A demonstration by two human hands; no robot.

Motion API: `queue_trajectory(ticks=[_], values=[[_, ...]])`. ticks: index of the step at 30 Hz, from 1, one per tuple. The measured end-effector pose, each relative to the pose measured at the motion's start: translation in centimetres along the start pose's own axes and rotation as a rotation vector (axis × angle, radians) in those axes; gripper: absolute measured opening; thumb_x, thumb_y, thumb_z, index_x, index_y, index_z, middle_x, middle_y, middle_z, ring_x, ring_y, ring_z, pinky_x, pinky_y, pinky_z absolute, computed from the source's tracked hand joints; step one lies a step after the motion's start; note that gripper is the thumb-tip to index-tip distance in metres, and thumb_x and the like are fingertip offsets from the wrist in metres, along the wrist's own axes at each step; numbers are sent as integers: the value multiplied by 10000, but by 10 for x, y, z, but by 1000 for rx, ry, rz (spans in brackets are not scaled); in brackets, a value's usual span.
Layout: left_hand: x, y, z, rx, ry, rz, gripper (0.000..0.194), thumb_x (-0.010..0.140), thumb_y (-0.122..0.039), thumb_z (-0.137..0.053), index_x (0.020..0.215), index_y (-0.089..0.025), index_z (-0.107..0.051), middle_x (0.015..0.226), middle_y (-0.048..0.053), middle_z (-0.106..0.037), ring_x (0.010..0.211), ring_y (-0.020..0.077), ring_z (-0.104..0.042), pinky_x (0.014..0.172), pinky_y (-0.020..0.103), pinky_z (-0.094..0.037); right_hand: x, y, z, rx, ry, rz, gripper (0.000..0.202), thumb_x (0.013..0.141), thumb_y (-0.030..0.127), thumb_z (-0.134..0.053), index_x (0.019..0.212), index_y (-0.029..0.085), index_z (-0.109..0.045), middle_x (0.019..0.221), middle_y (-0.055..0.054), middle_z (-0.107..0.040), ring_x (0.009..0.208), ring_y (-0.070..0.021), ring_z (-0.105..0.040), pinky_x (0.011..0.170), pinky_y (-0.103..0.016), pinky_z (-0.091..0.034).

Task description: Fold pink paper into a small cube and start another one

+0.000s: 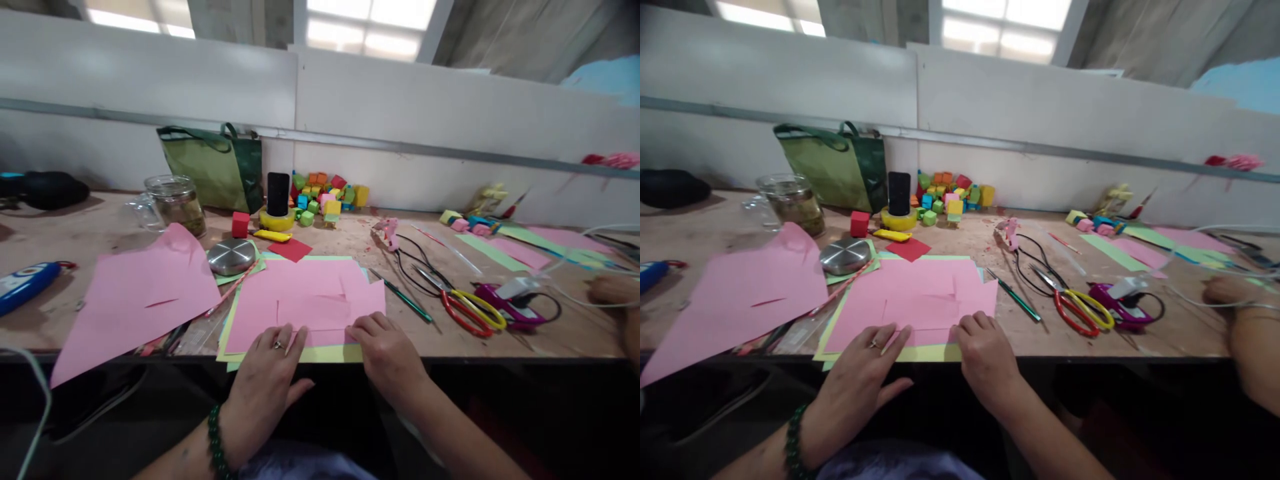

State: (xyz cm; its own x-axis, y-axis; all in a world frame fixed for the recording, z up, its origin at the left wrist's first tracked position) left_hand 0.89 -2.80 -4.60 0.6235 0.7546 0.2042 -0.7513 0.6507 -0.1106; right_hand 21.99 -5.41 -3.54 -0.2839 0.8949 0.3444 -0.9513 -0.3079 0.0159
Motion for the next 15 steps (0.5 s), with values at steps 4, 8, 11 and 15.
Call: queue_trajectory(ticks=[4, 8, 11, 15], values=[[1, -2, -1, -2, 49, 12, 663, 723, -322, -751, 1314, -192, -480, 1227, 111, -577, 1058, 281, -544, 927, 425, -474, 13, 25, 0, 79, -2, 145, 310, 812, 31, -512, 1058, 147, -662, 1051, -90, -666, 939, -228, -517, 855, -358, -432], [-2, -1, -4, -4, 20, 28, 708, 710, -317, -761, 1338, -190, -459, 1272, 120, -562, 1099, 293, -535, 946, 438, -467, 10, 28, -6, 126, 62, 116, 317, 803, 0, -487, 1021, 151, -658, 918, -71, -666, 868, -206, -537, 783, -316, -465], [-4, 2, -4, -9, -8, -2, 692, 713, -321, -758, 1332, -211, -469, 1296, 110, -559, 1125, 294, -529, 966, 439, -460, -1, 15, -6, 81, 21, 20, 348, 765, -34, -480, 993, 149, -669, 896, -80, -673, 861, -217, -549, 772, -328, -472], [-5, 4, -6, -2, -12, -7, 685, 708, -303, -761, 1328, -206, -486, 1294, 113, -569, 1119, 301, -537, 950, 441, -473, -11, -10, 6, 148, 41, -7, 384, 769, -22, -459, 1007, 186, -677, 925, -67, -690, 881, -205, -582, 800, -326, -480]])
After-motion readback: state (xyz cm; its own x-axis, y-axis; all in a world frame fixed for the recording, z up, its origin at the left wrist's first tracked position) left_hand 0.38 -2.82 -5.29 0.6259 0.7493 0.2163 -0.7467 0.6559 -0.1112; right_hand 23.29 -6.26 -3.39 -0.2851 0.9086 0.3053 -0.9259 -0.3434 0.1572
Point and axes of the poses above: each hand's wrist, its own x-axis towards the middle knuckle, its own z-axis out of the back of the hand, y = z × x, the point moved 1 cm from there along x, towards the middle knuckle
